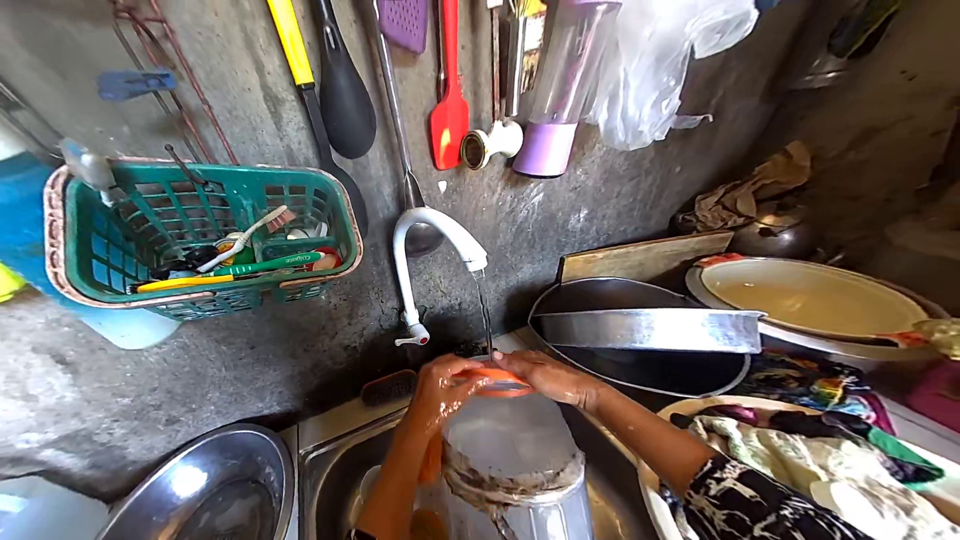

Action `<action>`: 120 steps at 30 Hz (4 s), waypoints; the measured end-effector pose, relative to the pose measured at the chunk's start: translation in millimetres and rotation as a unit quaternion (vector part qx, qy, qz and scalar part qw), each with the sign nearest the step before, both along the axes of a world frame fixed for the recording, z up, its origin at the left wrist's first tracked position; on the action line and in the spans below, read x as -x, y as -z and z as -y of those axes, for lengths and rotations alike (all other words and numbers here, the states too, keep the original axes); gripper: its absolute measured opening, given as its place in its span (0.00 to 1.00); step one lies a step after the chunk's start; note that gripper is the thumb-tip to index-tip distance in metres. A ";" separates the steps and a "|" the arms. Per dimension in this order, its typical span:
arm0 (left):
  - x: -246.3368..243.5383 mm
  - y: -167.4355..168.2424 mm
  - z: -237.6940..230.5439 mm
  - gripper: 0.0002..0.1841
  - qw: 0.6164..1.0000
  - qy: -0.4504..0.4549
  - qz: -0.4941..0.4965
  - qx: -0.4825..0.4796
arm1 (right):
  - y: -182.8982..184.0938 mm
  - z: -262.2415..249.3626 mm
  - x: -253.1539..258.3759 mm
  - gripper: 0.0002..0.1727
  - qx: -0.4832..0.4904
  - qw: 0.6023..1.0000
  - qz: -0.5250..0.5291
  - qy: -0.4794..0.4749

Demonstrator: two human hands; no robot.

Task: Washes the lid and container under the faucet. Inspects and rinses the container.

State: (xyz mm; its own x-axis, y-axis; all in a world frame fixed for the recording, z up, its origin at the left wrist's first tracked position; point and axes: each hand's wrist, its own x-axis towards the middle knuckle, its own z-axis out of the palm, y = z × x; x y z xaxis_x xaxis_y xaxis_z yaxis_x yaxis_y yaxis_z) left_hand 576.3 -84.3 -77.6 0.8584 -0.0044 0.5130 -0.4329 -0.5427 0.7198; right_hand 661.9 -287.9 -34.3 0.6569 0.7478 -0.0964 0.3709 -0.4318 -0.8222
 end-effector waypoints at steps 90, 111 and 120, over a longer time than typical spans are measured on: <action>3.6 -7.6 19.5 0.18 0.893 -0.163 -0.261 0.329 | 35.8 5.7 63.4 0.27 -0.269 0.921 0.170 0.223; 7.5 29.9 11.3 0.33 0.947 -0.118 -0.269 0.130 | 41.7 -5.3 -5.2 0.26 -0.118 0.966 0.217 0.080; -13.6 52.2 59.1 0.27 0.962 -0.138 -0.199 0.123 | 4.8 -16.3 13.8 0.35 0.239 0.920 0.230 0.208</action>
State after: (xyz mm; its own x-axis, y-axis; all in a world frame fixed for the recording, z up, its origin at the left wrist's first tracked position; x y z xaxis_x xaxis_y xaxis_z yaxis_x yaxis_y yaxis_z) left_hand 589.9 -143.4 -129.8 0.9384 0.3308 0.0995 0.0396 -0.3891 0.9204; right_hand 648.1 -271.6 -39.0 0.9299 0.3675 0.0102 0.3536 -0.8865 -0.2985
